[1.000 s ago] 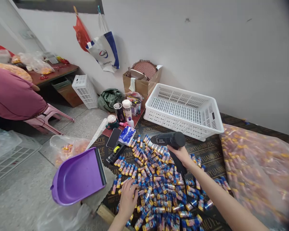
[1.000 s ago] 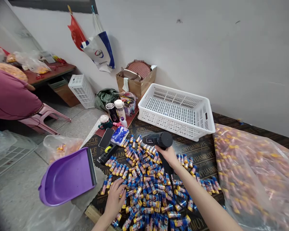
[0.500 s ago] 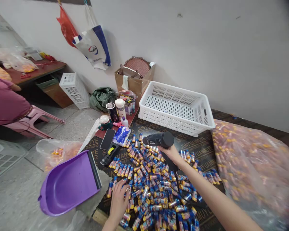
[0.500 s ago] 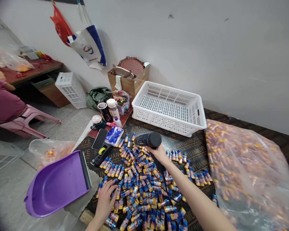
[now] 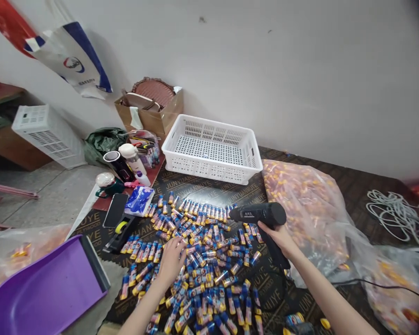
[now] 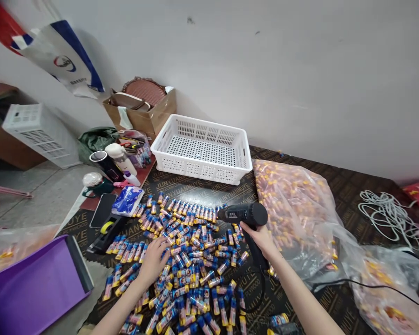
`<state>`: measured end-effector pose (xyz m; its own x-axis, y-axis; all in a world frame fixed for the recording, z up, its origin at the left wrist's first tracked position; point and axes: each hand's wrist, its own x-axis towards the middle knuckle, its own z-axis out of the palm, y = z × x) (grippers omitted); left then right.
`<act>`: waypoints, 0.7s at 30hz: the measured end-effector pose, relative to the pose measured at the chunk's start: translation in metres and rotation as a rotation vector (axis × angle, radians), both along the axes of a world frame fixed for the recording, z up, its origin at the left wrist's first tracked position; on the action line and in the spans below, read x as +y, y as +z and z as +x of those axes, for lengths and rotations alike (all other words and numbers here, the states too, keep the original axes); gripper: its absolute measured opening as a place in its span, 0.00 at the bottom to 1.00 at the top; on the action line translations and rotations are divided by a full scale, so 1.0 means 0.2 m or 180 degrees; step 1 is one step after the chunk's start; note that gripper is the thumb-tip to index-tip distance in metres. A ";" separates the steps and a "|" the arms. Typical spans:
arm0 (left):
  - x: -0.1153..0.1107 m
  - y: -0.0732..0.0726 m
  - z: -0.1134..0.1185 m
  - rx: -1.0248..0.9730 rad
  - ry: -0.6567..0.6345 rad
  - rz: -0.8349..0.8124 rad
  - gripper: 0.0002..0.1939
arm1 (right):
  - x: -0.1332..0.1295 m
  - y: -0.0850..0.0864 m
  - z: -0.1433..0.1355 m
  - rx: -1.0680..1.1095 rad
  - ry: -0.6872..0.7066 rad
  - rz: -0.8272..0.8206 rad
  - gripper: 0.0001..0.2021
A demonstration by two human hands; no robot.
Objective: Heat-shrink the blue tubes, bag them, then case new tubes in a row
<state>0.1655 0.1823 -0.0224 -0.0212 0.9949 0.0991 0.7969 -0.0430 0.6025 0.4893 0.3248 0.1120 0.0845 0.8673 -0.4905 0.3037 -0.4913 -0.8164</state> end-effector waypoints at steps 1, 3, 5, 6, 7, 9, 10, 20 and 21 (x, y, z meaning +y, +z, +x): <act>0.06 0.02 0.04 -0.0007 -0.0071 0.0024 0.11 | -0.01 0.00 0.06 0.0009 -0.0116 0.0017 0.20; 0.16 0.04 0.12 -0.0003 -0.0202 0.0017 0.11 | -0.03 0.00 0.17 0.0006 -0.0349 0.0025 0.22; 0.24 0.05 0.21 0.0045 -0.0363 -0.0103 0.11 | -0.04 -0.01 0.25 0.0007 -0.0579 -0.0052 0.22; 0.27 0.05 0.26 0.0085 -0.0458 -0.0195 0.11 | -0.04 -0.02 0.29 0.0044 -0.0680 -0.0105 0.22; 0.30 0.05 0.31 0.0133 -0.0561 -0.0293 0.11 | -0.03 -0.04 0.32 0.0122 -0.0777 -0.0134 0.21; 0.36 0.05 0.40 0.0245 -0.0747 -0.0453 0.11 | -0.03 -0.07 0.37 0.0373 -0.0925 -0.0138 0.21; 0.38 0.04 0.45 0.0298 -0.0828 -0.0502 0.11 | -0.03 -0.09 0.39 0.0509 -0.0977 -0.0129 0.21; 0.94 -0.10 0.95 0.0780 -0.1021 -0.0646 0.19 | -0.15 -0.13 0.72 0.0837 -0.1142 -0.0376 0.22; 0.98 -0.14 1.00 0.0802 -0.1057 -0.0646 0.22 | -0.17 -0.12 0.75 0.0828 -0.1181 -0.0417 0.22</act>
